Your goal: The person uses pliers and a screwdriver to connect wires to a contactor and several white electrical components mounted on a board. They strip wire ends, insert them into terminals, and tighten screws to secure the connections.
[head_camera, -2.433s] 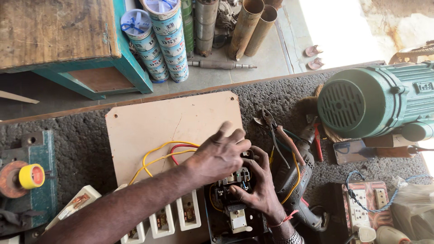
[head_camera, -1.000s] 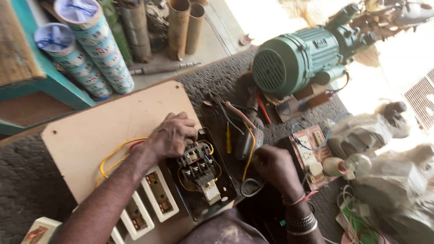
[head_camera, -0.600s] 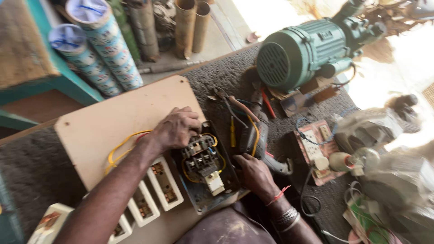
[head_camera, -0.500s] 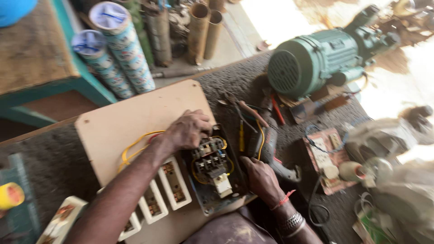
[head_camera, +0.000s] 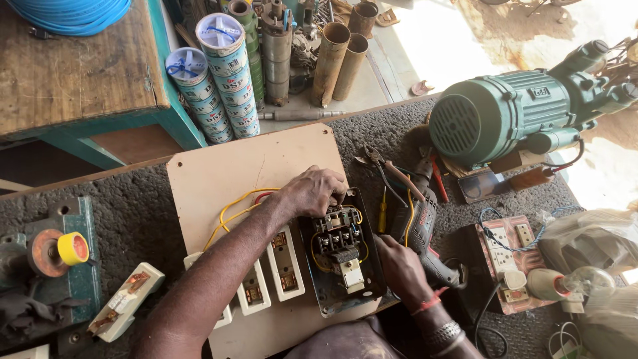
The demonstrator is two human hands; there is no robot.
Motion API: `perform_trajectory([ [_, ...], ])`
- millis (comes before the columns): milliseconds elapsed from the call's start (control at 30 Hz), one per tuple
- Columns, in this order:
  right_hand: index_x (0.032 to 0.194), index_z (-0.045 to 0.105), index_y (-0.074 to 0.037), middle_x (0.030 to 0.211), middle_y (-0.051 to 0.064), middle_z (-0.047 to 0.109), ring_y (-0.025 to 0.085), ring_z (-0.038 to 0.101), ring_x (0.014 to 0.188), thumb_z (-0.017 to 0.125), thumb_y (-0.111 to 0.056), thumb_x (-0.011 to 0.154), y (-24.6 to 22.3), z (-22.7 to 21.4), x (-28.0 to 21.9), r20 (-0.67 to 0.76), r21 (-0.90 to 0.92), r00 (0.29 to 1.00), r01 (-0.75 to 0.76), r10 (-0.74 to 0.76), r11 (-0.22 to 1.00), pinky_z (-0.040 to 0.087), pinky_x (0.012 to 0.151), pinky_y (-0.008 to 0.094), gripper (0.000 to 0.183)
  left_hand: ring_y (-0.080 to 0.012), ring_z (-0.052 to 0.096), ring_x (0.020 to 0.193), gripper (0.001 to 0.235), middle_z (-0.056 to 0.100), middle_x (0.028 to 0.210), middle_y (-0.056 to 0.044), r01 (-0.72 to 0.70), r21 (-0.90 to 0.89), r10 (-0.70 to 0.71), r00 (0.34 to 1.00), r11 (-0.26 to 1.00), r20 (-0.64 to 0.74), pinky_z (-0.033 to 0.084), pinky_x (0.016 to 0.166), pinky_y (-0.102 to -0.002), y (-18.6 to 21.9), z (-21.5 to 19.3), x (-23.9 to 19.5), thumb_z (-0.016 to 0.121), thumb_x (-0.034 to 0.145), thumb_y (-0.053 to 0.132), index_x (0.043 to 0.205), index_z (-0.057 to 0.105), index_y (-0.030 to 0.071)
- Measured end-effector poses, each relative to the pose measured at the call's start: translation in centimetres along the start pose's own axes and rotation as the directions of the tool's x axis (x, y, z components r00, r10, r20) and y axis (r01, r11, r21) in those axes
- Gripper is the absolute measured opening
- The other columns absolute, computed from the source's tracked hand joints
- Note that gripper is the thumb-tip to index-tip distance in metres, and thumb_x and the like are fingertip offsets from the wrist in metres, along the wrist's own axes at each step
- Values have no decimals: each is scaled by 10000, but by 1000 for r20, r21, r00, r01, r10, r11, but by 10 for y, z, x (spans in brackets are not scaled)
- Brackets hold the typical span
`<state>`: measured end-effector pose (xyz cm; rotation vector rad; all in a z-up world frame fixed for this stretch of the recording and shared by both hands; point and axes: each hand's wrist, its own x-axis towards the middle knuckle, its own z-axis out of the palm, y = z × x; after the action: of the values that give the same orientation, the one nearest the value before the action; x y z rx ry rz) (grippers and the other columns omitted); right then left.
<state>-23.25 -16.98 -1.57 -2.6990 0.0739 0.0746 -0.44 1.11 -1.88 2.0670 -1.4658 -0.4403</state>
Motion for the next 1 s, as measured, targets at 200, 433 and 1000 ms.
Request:
perform_trajectory([
  [200,1240,565,-8,917,190,648,372,690,763,633,-78,838,7,17,16,-13,-57,999,-39,38,998,565,644,469,413,-170,696,894,210,708,921,-5,28,30,-28,999,999,18,552,918,-421,6,-6,-1,648,789,-73,827,756,102],
  [433,901,587,-42,707,186,657,372,666,701,666,-185,874,23,-27,24,159,-6,986,-51,52,999,514,646,497,166,-142,689,839,374,687,931,22,49,-16,-49,998,999,38,589,916,-390,-5,5,-1,485,797,-148,882,733,120],
  [1000,1042,597,-63,671,70,637,154,573,530,492,-166,1032,-15,-61,10,-38,611,925,-278,378,741,454,452,340,147,-182,670,812,340,630,837,5,21,42,-21,1000,999,2,504,939,-440,3,-5,-2,585,650,-113,864,745,98],
])
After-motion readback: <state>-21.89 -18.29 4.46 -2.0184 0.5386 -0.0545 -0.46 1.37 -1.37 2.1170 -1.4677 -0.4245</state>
